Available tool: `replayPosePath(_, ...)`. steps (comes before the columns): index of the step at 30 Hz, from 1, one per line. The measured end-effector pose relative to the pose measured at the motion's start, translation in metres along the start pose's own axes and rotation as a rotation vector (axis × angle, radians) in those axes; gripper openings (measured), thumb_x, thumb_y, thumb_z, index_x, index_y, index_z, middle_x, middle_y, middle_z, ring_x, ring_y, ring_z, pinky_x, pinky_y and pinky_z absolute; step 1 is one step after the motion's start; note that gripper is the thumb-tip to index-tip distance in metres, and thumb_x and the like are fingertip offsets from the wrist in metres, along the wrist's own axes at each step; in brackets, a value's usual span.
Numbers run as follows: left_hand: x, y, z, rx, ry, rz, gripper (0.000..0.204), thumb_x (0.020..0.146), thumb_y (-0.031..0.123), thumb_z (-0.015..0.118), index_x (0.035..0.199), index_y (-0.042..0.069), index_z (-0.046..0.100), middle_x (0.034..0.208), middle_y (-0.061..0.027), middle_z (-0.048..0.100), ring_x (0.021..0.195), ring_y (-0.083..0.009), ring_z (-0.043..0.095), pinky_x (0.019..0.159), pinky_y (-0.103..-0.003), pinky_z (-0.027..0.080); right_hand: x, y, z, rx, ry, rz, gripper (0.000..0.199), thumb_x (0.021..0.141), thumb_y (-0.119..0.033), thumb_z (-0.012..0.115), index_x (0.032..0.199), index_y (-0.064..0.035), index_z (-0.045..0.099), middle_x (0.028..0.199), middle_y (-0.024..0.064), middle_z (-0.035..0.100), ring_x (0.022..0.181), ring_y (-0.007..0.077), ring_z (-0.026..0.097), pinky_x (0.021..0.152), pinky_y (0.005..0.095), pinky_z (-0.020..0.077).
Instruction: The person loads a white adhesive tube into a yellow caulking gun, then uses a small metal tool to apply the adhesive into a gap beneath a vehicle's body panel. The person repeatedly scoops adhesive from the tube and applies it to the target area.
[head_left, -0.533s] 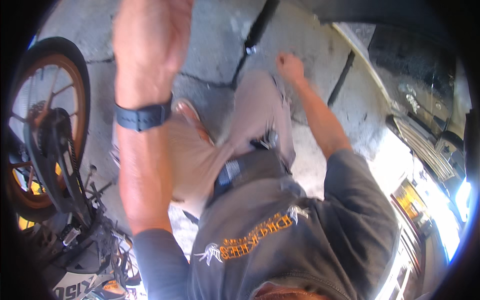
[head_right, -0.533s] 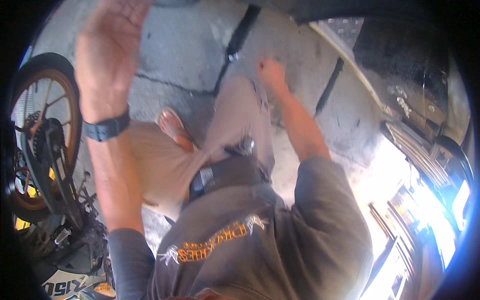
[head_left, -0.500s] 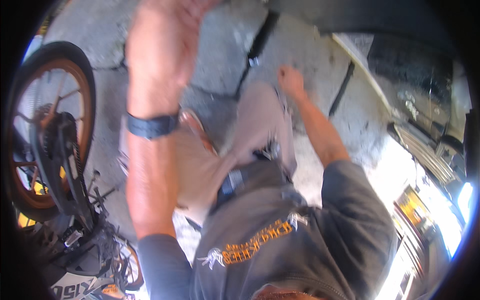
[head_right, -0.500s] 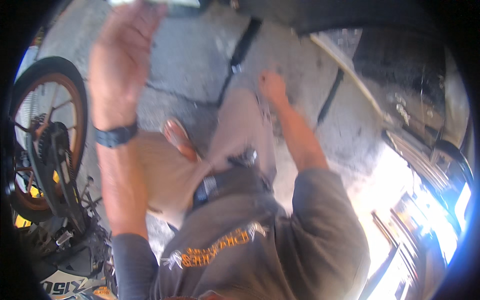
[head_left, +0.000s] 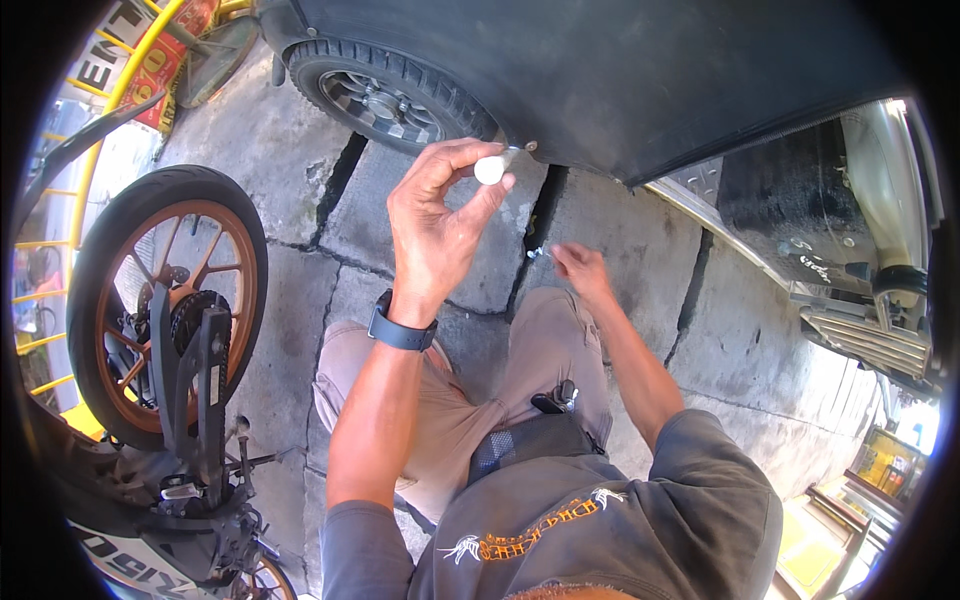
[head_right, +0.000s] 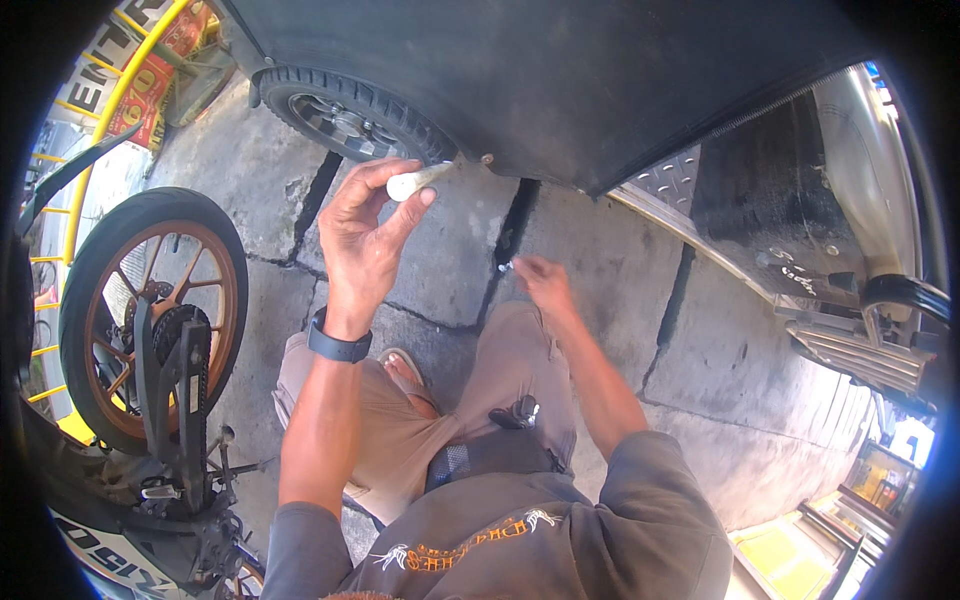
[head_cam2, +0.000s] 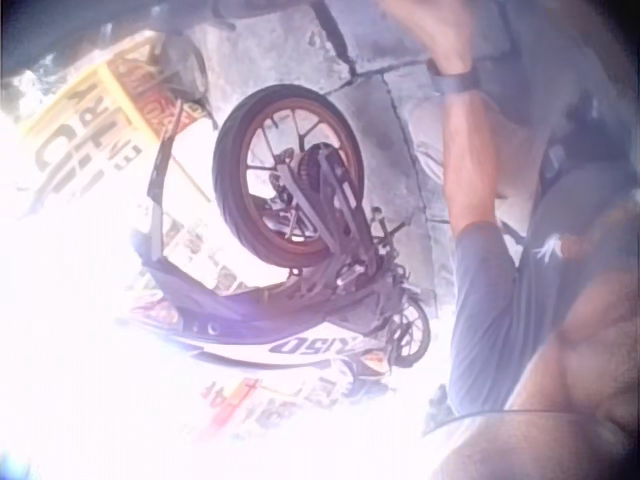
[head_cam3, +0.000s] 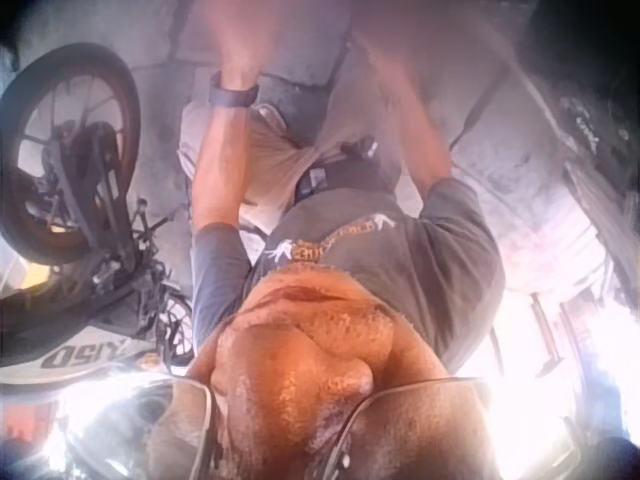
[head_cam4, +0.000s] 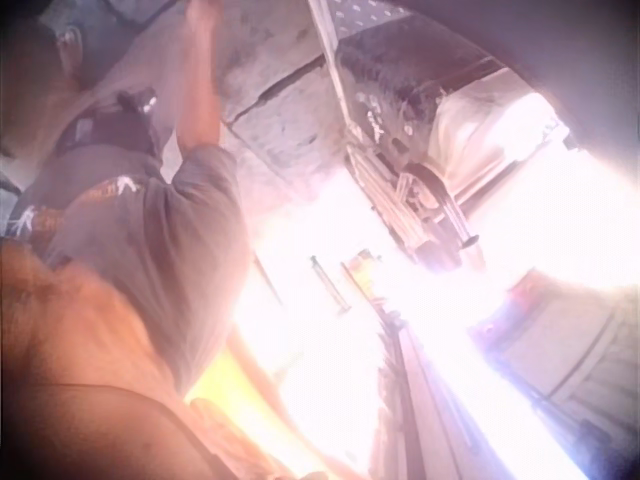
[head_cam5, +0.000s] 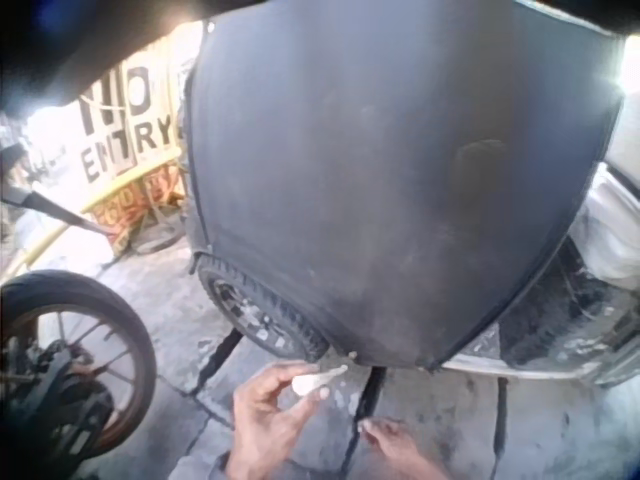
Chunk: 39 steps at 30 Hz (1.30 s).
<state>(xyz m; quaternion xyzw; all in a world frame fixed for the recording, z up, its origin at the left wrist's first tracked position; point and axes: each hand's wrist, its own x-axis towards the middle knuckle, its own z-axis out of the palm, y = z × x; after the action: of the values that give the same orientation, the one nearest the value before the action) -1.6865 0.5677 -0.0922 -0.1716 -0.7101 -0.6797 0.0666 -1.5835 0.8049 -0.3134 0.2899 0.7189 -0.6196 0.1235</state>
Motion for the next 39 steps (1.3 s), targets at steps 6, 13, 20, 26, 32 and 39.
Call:
replayPosePath(6, -0.013, 0.009, 0.019, -0.474, 0.004, -0.221, 0.028, 0.087, 0.000, 0.079, 0.113, 0.003, 0.072, 0.112, -0.0055, 0.071, 0.101, -0.0147, 0.065, 0.092, -0.029, 0.051, -0.093, -0.174, 0.073, 1.075, -0.385, -0.398, 0.042, 0.097, -0.029, 0.072, 0.126, 0.0007, 0.066, 0.103, 0.0047, 0.067, 0.085, 0.0141, 0.057, 0.079, 0.0304, 0.0493)
replayPosePath(13, -0.024, 0.007, 0.028, -0.879, 0.031, -0.460, 0.035, 0.093, 0.012, 0.074, 0.125, 0.001, 0.066, 0.120, -0.0087, 0.068, 0.112, -0.0158, 0.060, 0.100, -0.032, 0.046, -0.111, -0.211, 0.094, 1.148, -0.110, -0.567, 0.029, 0.099, -0.017, 0.069, 0.124, -0.0015, 0.068, 0.110, 0.0048, 0.070, 0.101, 0.0129, 0.063, 0.089, 0.0300, 0.0507)
replayPosePath(20, -0.013, 0.011, 0.025, -0.258, 0.153, -0.271, 0.063, 0.087, 0.018, 0.081, 0.141, 0.000, 0.053, 0.138, -0.0146, 0.056, 0.127, -0.0256, 0.053, 0.109, -0.039, 0.043, -0.094, -0.226, 0.054, 0.489, 0.398, -0.872, 0.008, 0.094, -0.004, 0.072, 0.101, -0.0014, 0.073, 0.089, 0.0004, 0.070, 0.076, 0.0058, 0.060, 0.069, 0.0231, 0.0493)
replayPosePath(26, -0.020, 0.031, 0.009, 0.179, 0.110, 0.193, 0.039, 0.080, 0.012, 0.079, 0.116, 0.002, 0.068, 0.118, -0.0186, 0.066, 0.116, -0.0372, 0.060, 0.100, -0.043, 0.049, -0.110, -0.140, -0.004, -0.366, 0.473, -0.581, 0.021, 0.088, -0.015, 0.081, 0.096, 0.0018, 0.072, 0.077, 0.0010, 0.066, 0.071, 0.0075, 0.057, 0.067, 0.0242, 0.0479)
replayPosePath(32, -0.029, 0.035, -0.010, 0.186, 0.167, 0.079, 0.052, 0.080, 0.013, 0.079, 0.126, -0.001, 0.060, 0.120, -0.0191, 0.061, 0.118, -0.0399, 0.057, 0.101, -0.045, 0.047, -0.074, -0.170, 0.019, -0.414, 0.210, -0.586, 0.019, 0.090, -0.016, 0.078, 0.098, 0.0014, 0.072, 0.076, 0.0000, 0.065, 0.069, 0.0062, 0.054, 0.064, 0.0250, 0.0476)
replayPosePath(39, -0.072, 0.058, -0.077, 0.319, 0.356, -0.183, 0.051, 0.086, 0.016, 0.077, 0.132, 0.005, 0.059, 0.133, -0.0186, 0.058, 0.126, -0.0383, 0.055, 0.105, -0.045, 0.047, -0.070, -0.255, 0.132, -0.754, -0.210, -0.698, 0.019, 0.084, -0.014, 0.079, 0.096, -0.0017, 0.072, 0.078, 0.0120, 0.069, 0.072, 0.0227, 0.065, 0.068, 0.0374, 0.0515)
